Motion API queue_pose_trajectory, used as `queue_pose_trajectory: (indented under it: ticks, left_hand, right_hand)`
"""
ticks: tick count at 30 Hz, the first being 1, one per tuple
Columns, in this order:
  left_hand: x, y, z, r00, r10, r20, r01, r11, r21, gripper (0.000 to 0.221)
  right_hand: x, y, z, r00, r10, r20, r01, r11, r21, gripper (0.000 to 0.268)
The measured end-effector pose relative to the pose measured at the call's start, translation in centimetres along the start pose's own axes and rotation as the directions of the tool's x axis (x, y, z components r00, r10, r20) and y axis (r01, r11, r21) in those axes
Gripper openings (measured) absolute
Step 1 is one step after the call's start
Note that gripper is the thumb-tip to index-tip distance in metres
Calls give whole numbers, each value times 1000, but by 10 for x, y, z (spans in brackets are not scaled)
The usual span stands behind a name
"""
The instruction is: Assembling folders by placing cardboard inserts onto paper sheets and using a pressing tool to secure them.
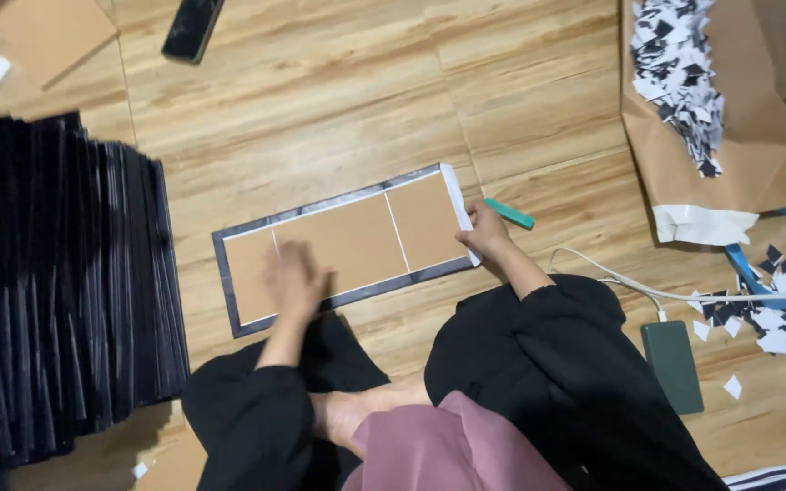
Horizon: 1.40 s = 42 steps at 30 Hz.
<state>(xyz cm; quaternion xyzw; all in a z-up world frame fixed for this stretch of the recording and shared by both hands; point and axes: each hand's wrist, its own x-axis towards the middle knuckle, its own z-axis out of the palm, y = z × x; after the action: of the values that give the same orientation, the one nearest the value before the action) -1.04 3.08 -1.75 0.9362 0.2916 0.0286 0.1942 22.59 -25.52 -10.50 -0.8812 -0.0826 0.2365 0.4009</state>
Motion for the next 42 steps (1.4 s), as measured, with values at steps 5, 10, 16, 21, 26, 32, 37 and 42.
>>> queue_pose_trajectory:
  ticks: [5,10,16,21,26,32,37,42]
  left_hand:
    - [-6,76,-5,924,373,78,-375,927,6,59]
    - [-7,74,44,918,372,135,-378,925,25,67]
    - [4,79,60,927,375,-15,-370,921,120,64]
    - [30,94,72,868,496,-28,-490,864,116,71]
    - [43,99,79,853,518,-58,-510,853,111,69]
    - [56,110,94,794,598,-106,-586,800,128,63]
    - [63,111,87,656,748,-104,-745,663,70,62]
    - [66,116,81,673,736,-73,-735,676,51,65]
  right_hand:
    - [-37,-74,8,986,-166,31,169,972,-164,50]
    - [-46,-102,13,993,-110,52,115,989,-95,54]
    - [-34,-102,7,997,-14,82,35,966,-257,54]
    - [-31,-110,4,991,-35,130,72,952,-297,55]
    - [-35,-119,4,974,-103,204,159,946,-282,62]
    - [-47,-143,2,926,-238,292,332,881,-336,49]
    - [-51,-156,-3,900,-251,357,379,855,-354,35]
    - [-55,-176,-18,864,-251,437,384,890,-248,42]
